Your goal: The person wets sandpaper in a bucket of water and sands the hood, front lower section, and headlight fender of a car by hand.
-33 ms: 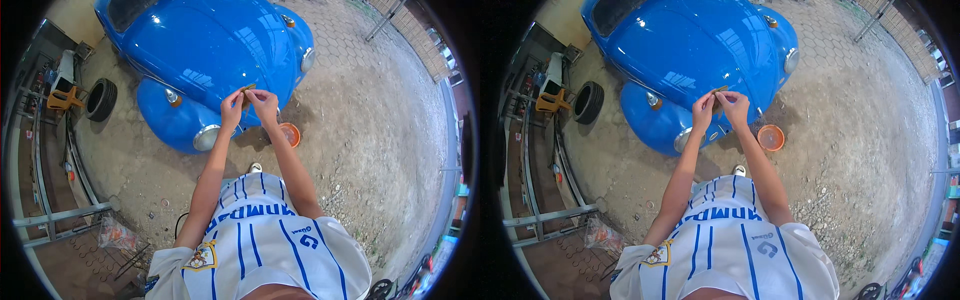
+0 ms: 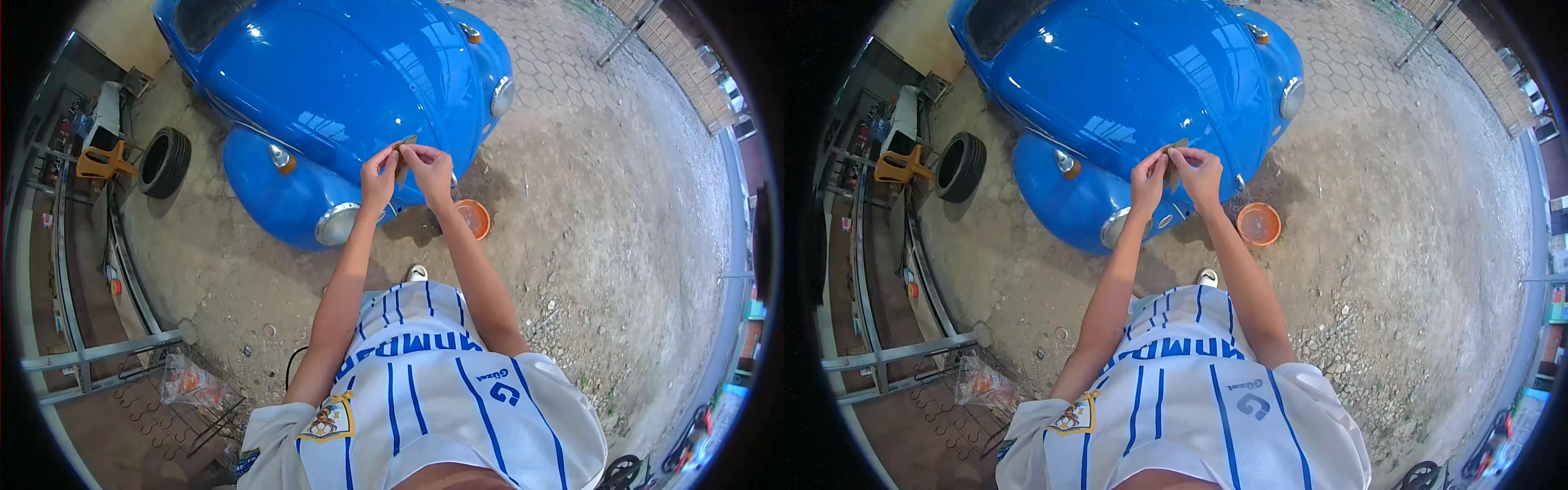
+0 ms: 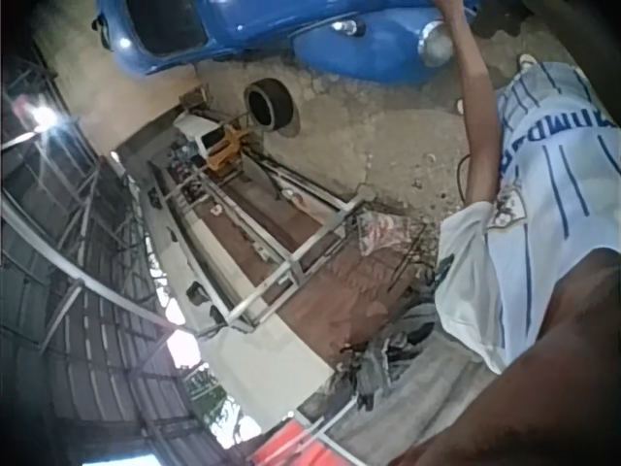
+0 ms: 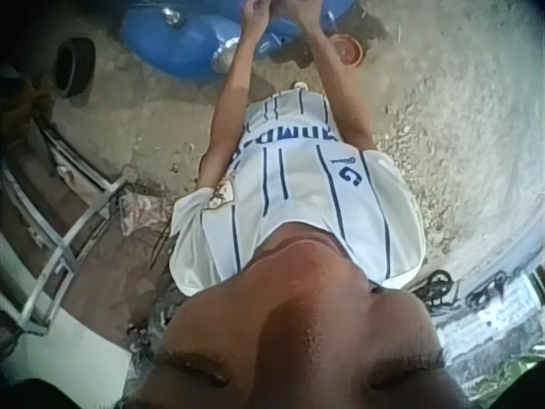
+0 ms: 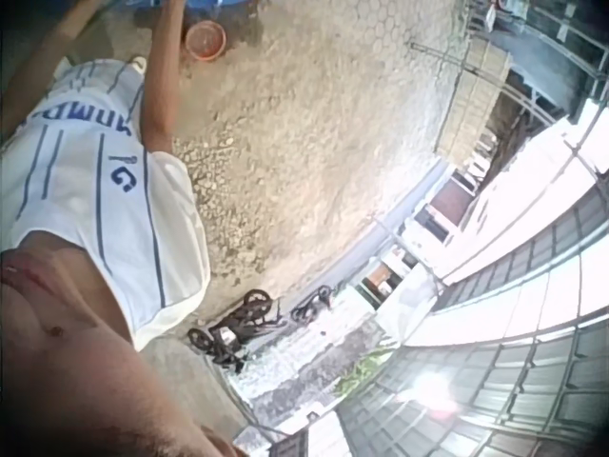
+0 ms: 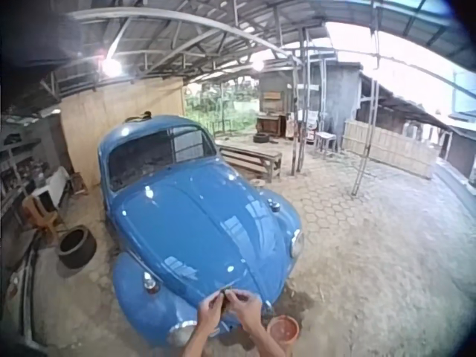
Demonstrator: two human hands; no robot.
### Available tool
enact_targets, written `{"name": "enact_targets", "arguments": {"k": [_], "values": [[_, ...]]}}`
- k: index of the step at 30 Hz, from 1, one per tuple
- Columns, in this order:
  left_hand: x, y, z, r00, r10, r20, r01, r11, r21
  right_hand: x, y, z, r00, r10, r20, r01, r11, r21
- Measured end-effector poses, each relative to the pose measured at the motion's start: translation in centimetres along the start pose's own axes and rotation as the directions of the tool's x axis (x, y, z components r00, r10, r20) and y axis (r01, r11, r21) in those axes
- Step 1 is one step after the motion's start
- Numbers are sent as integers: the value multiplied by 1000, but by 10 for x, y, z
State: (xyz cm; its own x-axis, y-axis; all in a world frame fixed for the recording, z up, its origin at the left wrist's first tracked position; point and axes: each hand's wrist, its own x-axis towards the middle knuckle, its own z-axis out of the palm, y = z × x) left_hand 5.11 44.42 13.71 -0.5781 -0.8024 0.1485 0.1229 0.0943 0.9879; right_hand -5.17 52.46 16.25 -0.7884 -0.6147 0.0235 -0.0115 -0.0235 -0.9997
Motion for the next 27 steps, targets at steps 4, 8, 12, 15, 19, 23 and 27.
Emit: {"name": "enact_targets", "arguments": {"k": [4, 8, 12, 15, 19, 23, 27], "values": [[0, -1, 5, 999, -15, 34, 17, 999, -36, 3, 4, 1, 985, 160, 64, -169, 973, 160], [0, -1, 10, 987, -155, 47, 161, 963, -216, 6, 1, -7, 969, 209, 131, -239, 926, 291], [3, -2, 9, 991, -102, 92, 124, 950, -287, 12, 0, -19, 958, 224, 180, -281, 862, 422], [9, -3, 5, 971, -239, 5, 230, 929, -290, 19, 4, -26, 979, 148, 140, -192, 903, 385], [20, -9, -1, 970, -243, -5, 232, 929, -290, 28, 15, -33, 993, 69, 95, -69, 998, -1], [30, -17, -4, 967, -252, -50, 218, 909, -356, 30, 27, -34, 921, 235, 311, -242, 970, -17], [33, -24, -14, 942, -315, -116, 259, 902, -344, 29, 39, -21, 821, 399, 407, -461, 885, 62]]}}
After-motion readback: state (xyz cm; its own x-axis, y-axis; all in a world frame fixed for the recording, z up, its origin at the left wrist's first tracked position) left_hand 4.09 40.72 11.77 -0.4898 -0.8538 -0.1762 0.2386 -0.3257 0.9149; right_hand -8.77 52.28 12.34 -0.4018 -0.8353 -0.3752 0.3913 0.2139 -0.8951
